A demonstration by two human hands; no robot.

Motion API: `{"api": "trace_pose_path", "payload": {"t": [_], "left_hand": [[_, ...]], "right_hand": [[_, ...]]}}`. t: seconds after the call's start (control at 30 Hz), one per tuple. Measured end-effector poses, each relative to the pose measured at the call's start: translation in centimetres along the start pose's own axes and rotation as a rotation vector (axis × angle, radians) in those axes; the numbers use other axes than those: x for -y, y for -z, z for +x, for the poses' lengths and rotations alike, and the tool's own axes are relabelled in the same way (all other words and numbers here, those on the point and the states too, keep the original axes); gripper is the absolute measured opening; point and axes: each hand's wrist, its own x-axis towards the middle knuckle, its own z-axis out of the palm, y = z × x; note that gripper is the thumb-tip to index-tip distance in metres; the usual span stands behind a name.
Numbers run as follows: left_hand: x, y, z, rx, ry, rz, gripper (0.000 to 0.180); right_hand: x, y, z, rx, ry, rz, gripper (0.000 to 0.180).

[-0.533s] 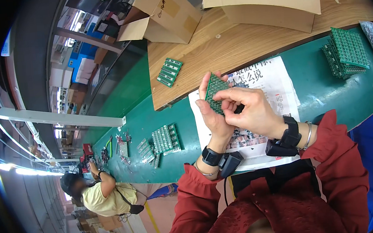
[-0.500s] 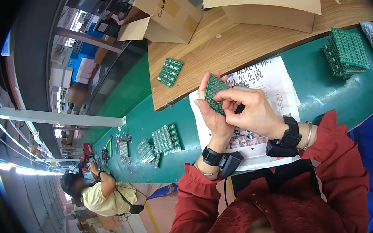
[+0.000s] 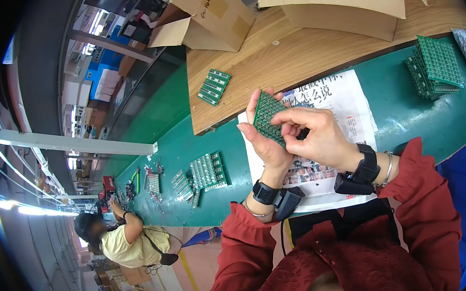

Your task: The person assembles green circuit boards by hand, inserting small black components into the board's grid. They handle the boards one at a time, picking them up from a stack, inserting components, and placing them back down.

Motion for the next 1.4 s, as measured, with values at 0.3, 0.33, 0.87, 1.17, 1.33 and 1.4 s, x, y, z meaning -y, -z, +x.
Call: {"api": "trace_pose_path", "payload": {"t": [0.3,0.33,0.87,1.17,1.33,1.4], "left_hand": [[-0.3,0.4,0.2,-0.043,-0.006,0.004,0.088],[-0.3,0.5,0.2,-0.034,-0.008,0.029,0.088],[-0.2,1.2,0.6,-0.051,0.012,-0.142,0.083],[-0.1,0.5,0.5,-0.122,-0.006,-0.022,0.084],[0.0,1.0,0.4,-0.079,-0.006,-0.037,0.079],[-0.1,1.2,0.5,-0.091,-0.006,-0.044,0.078]], "right_hand": [[-0.2,-0.3,-0.2,0.073,-0.152,0.208,0.04],[-0.3,-0.3,-0.2,0.083,-0.163,0.225,0.04],[-0.4,0.0,-0.3,0.025,-0.209,0.211,0.033],[0.1,-0.5,-0.4,0.05,-0.224,0.24,0.032],[0.2,0.0,-0.3,0.104,-0.252,0.214,0.032],[0.0,0.0,-0.2,0.095,-0.244,0.212,0.034]]}}
